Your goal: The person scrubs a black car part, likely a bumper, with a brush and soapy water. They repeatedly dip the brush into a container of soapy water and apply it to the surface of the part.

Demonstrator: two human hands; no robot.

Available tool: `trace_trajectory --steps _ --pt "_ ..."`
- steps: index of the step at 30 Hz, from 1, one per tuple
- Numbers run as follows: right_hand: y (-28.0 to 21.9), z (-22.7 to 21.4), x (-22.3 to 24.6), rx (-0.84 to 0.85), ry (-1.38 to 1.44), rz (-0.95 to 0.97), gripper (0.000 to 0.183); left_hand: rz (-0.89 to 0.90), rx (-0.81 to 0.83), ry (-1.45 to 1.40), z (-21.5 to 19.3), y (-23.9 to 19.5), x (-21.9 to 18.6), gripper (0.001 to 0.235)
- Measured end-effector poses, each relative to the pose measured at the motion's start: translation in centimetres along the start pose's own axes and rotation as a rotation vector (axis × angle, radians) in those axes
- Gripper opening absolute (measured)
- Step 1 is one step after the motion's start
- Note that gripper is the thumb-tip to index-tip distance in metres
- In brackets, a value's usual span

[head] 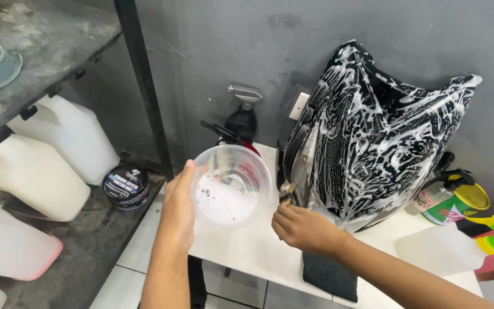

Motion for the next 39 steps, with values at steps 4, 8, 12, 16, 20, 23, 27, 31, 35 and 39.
trace_trajectory --steps 4,8,12,16,20,23,27,31,35,39 --pt "-1.5 0.5 3.0 0.114 0.093 0.024 0.010 -0.010 0.009 -0.008 0.3 -0.3 -0.2 0.064" --pt "-2.1 0.7 3.7 0.100 0.108 0.020 0.017 -0.010 0.007 0.020 0.3 -0.3 -0.1 0.064" --pt "-1.4 -0.9 2.5 0.012 0.081 0.064 0.016 -0.011 -0.009 0.033 0.5 -0.6 -0.2 0.064" --pt "-2.5 0.8 3.4 0.041 0.104 0.047 0.019 0.004 0.012 0.023 0.6 -0.1 0.2 0.064" --pt "-2.3 1.2 2.3 0.106 0.322 0.137 0.013 0.013 0.009 0.030 0.5 -0.2 0.0 0.065" --pt "-0.2 -1.1 -0.5 0.026 0.321 0.217 0.010 0.108 0.020 0.019 0.2 -0.3 0.7 0.061" --pt "0.2 3.2 -3.8 -0.070 0.437 0.547 0.014 0.208 0.026 -0.006 0.1 -0.8 0.8 0.060" --pt "1.2 1.5 -5.4 -0.213 0.520 0.728 0.012 0.204 0.018 -0.014 -0.1 -0.6 0.8 0.059" --pt "1.1 3.4 -4.2 -0.132 0.296 0.557 0.010 0.215 0.023 -0.015 -0.2 -0.5 0.8 0.059" --pt "1.3 1.0 -3.0 -0.123 0.281 0.498 0.011 0.233 0.032 -0.020 -0.4 -0.5 0.7 0.059"
Point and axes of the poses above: each hand's wrist, its own y-axis towards the middle knuckle, its own z-axis out of the palm, x = y × z, the point moved 1 cm from there along y, towards the middle knuckle, and after that the axes turned 1 degree about x, right-handed, at the moved point
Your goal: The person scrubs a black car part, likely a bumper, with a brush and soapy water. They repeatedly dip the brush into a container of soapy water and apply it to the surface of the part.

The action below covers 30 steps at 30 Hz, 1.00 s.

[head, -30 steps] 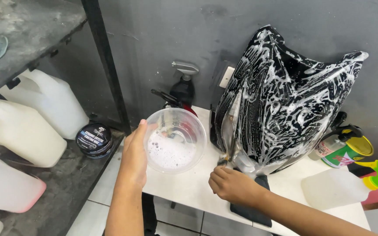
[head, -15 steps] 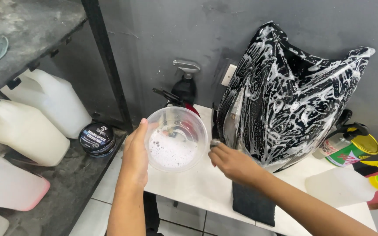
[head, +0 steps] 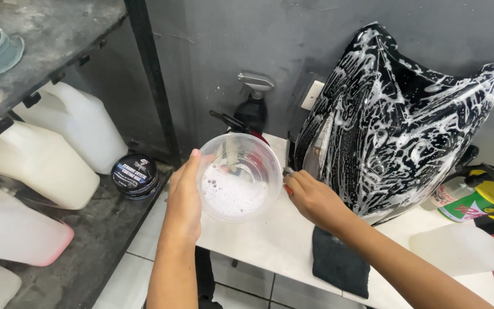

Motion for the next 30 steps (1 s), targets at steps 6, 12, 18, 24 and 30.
trace_trajectory --steps 6,12,18,24,30 --pt "0.6 -5.2 -1.0 -0.082 0.113 0.092 0.009 0.000 0.005 -0.018 -0.2 0.4 0.7 0.057" --pt "-1.0 -6.0 -0.8 0.210 0.008 -0.158 0.012 -0.011 0.008 -0.016 0.3 -0.4 0.2 0.057" --pt "-5.5 -1.2 0.4 0.271 -0.070 -0.369 0.013 -0.006 0.023 -0.001 0.0 0.9 1.2 0.058" --pt "-4.3 -3.0 0.9 0.250 -0.140 -0.405 0.026 -0.026 0.034 0.012 0.6 0.6 1.3 0.059" --pt "-6.4 -1.6 0.8 0.444 0.132 -0.382 0.012 -0.272 -0.024 0.022 1.8 -0.4 -1.0 0.061"
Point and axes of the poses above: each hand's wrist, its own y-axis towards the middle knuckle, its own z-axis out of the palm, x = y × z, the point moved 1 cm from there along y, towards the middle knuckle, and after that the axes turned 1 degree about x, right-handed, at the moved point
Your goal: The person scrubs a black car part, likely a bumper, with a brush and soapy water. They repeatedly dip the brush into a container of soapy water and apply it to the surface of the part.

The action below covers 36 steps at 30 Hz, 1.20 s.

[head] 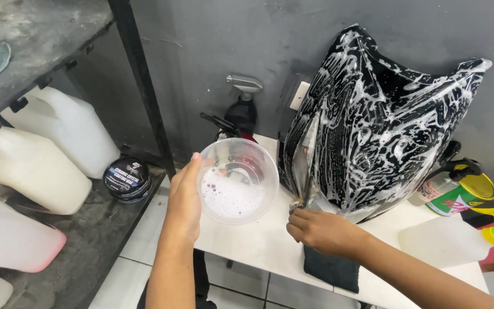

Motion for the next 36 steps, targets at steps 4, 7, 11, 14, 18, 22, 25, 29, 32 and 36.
trace_trajectory --steps 4,7,11,14,18,22,25,29,32,36 --pt "0.7 -0.8 -1.7 -0.131 0.005 0.131 0.017 0.227 0.068 0.017 -0.3 -0.2 1.3 0.061" --pt "2.3 -4.4 -3.0 -0.167 0.072 0.324 0.012 0.225 0.082 0.011 -0.3 -0.1 1.3 0.062" --pt "2.7 -6.8 -5.7 -0.397 0.339 0.609 0.017 0.212 0.075 0.021 -0.2 0.0 1.4 0.064" --pt "2.4 -8.6 -7.8 -0.541 0.360 0.724 0.017 0.204 0.077 0.020 0.1 -0.4 1.0 0.065" --pt "1.8 -12.2 -8.9 -0.778 0.110 0.690 0.014 0.200 0.074 0.024 0.4 -1.1 0.7 0.063" --pt "2.1 -12.4 -9.0 -0.834 -0.098 0.653 0.012 0.213 0.085 0.039 -0.1 0.2 1.5 0.064" --pt "3.2 -12.0 -8.1 -0.675 0.031 0.653 0.014 0.205 0.107 0.056 0.0 0.6 1.8 0.064" --pt "3.8 -11.7 -7.4 -0.592 0.079 0.613 0.013 0.195 0.123 0.078 0.5 0.0 1.3 0.064" --pt "2.8 -11.4 -9.4 -0.696 0.038 0.609 0.012 0.194 0.123 0.074 0.5 0.2 1.5 0.063" --pt "1.7 -15.3 -9.8 -0.868 -0.158 0.608 0.012 0.187 0.117 0.072 0.1 0.5 1.7 0.062"
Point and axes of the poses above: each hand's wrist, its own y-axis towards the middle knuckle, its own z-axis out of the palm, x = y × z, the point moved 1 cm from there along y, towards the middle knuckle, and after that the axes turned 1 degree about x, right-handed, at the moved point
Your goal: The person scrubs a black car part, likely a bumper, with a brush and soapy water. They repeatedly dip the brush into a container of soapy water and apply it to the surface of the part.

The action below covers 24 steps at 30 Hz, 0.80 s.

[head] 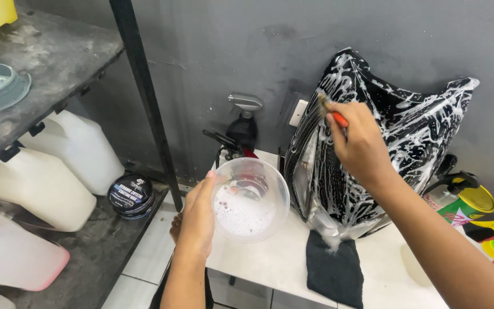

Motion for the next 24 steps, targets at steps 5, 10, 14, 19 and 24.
trace_trajectory --steps 5,10,14,19,24 --pt "-0.6 0.1 -1.5 -0.001 -0.161 -0.251 0.023 -0.160 -0.086 -0.004 0.4 0.5 -0.6 0.056" --pt "-2.4 0.9 -0.7 0.209 -0.228 -0.446 0.035 -0.146 -0.075 0.011 0.6 0.2 -0.9 0.058" --pt "-1.6 0.6 -1.7 0.275 -0.039 -0.367 0.032 -0.157 -0.069 -0.008 0.9 -0.1 -1.2 0.058" --pt "2.0 -1.9 -3.4 0.102 -0.033 -0.260 0.025 -0.149 -0.066 0.000 1.1 0.1 -1.0 0.059" --pt "2.2 -1.1 -4.1 0.061 -0.128 -0.365 0.026 -0.204 -0.085 -0.001 1.5 -0.1 -1.3 0.060"
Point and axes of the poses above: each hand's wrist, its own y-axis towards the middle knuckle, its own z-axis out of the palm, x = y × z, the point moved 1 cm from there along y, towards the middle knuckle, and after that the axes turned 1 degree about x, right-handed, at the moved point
